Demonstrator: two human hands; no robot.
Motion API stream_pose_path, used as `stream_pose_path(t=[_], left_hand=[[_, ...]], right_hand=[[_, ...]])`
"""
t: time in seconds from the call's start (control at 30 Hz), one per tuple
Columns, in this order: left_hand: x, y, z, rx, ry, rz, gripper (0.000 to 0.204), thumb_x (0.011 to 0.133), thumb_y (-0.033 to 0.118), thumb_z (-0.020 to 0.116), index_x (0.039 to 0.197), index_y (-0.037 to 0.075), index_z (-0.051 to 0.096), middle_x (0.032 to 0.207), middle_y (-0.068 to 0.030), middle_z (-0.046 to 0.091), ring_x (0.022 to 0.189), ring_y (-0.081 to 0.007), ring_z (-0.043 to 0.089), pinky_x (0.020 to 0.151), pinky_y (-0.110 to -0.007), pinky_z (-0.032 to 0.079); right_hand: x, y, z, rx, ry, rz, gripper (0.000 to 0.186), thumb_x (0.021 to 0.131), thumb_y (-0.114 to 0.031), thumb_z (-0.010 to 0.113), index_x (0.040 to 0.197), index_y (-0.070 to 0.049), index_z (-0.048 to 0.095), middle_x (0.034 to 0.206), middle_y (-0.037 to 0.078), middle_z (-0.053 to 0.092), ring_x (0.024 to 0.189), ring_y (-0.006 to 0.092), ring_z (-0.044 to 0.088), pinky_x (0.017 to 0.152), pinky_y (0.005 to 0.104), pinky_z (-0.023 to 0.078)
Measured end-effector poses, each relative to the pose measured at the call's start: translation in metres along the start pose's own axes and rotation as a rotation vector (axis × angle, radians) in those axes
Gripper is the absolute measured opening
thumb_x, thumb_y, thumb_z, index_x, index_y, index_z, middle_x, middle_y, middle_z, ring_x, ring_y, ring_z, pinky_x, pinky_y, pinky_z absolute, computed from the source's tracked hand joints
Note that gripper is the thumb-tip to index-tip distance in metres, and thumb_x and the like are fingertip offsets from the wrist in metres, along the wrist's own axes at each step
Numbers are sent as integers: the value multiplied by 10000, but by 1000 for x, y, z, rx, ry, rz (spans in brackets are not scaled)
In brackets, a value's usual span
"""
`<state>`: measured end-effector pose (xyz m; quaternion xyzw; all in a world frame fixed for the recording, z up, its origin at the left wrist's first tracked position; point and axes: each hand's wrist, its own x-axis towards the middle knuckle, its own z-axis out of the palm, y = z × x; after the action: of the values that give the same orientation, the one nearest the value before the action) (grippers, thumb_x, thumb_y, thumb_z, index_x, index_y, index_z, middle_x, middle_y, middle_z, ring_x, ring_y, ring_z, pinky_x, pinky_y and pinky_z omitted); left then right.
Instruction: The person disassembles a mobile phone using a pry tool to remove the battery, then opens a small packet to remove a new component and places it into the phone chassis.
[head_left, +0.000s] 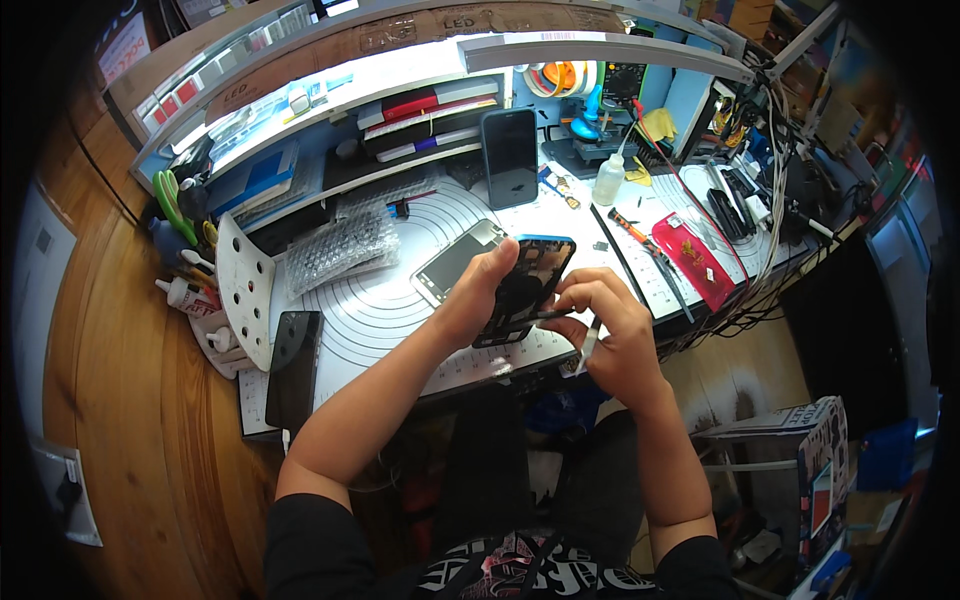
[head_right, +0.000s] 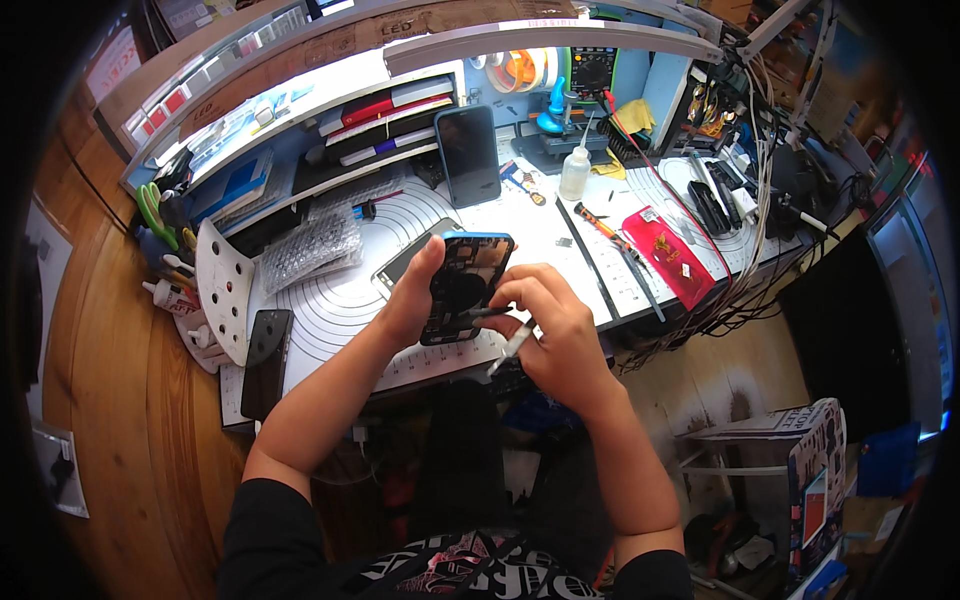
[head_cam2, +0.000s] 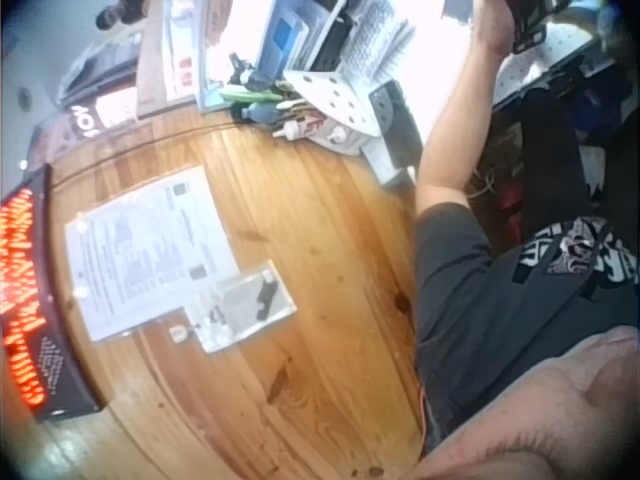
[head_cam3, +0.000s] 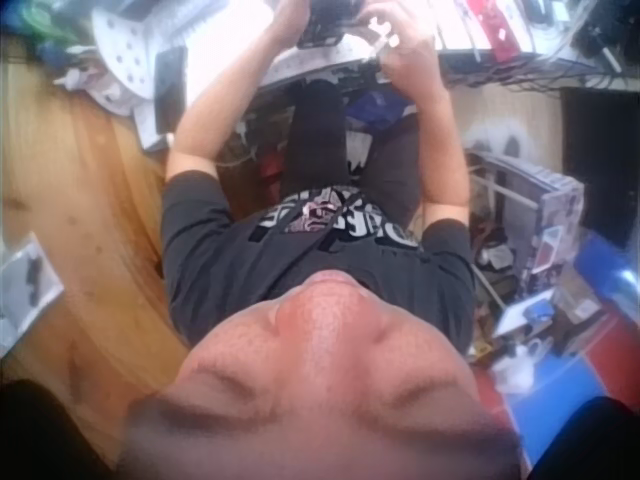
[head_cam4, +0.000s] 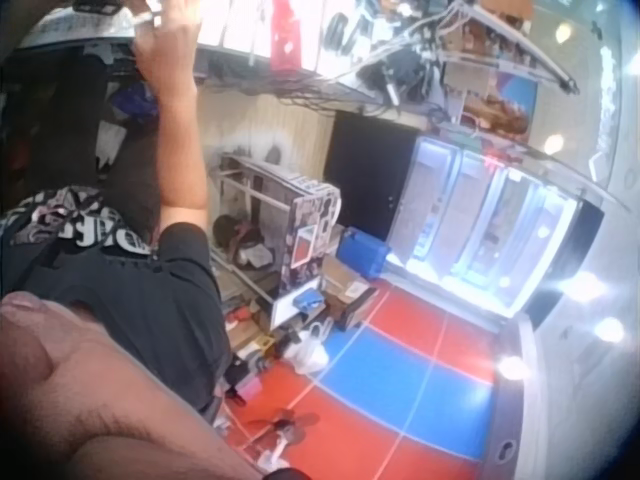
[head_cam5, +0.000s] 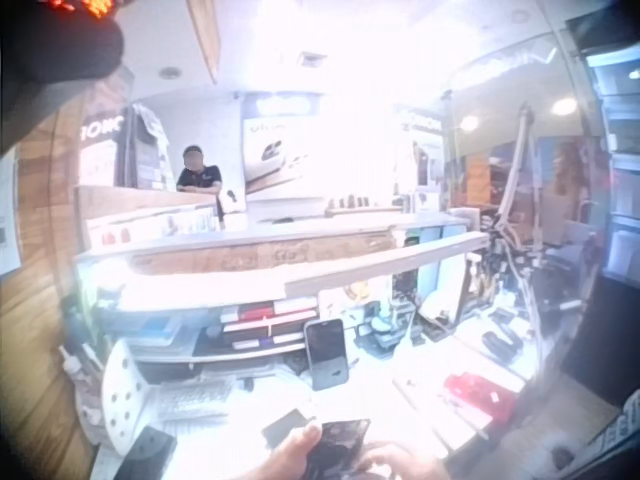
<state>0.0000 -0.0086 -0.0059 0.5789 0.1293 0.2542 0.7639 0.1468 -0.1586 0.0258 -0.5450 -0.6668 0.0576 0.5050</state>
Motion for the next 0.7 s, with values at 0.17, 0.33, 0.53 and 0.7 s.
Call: stream_pose_path(t=[0.17,0.33,0.53,0.7], left_hand=[[-9,4,-1,140,-175,104,855,978,761,502,1285,-18,673,1051,-100,709,942,-169,679,852,-335,539],[-12,13,6,386,-278,292,839,978,716,499,1397,2,639,1139,-129,695,1037,-215,660,938,-365,506],[-12,19,16,555,-281,383,967,937,796,421,1372,-38,645,1046,-139,710,998,-238,670,911,-373,492],[-13,18,15,541,-252,329,1017,923,835,399,1368,-45,645,1091,-159,703,1028,-260,668,935,-392,494]], right_hand=[[-17,-3,-1,-34,79,-74,260,767,37,839,977,-45,709,998,101,680,905,290,674,755,388,550],[-32,3,-4,-52,73,-143,304,726,78,805,981,-54,705,1017,89,685,901,287,665,759,383,548],[-38,11,2,29,88,-153,322,724,90,781,995,-56,687,1073,99,704,918,304,670,787,392,550],[-37,15,7,91,101,-149,311,735,91,762,1005,-41,681,1078,112,704,928,319,672,800,397,554]])
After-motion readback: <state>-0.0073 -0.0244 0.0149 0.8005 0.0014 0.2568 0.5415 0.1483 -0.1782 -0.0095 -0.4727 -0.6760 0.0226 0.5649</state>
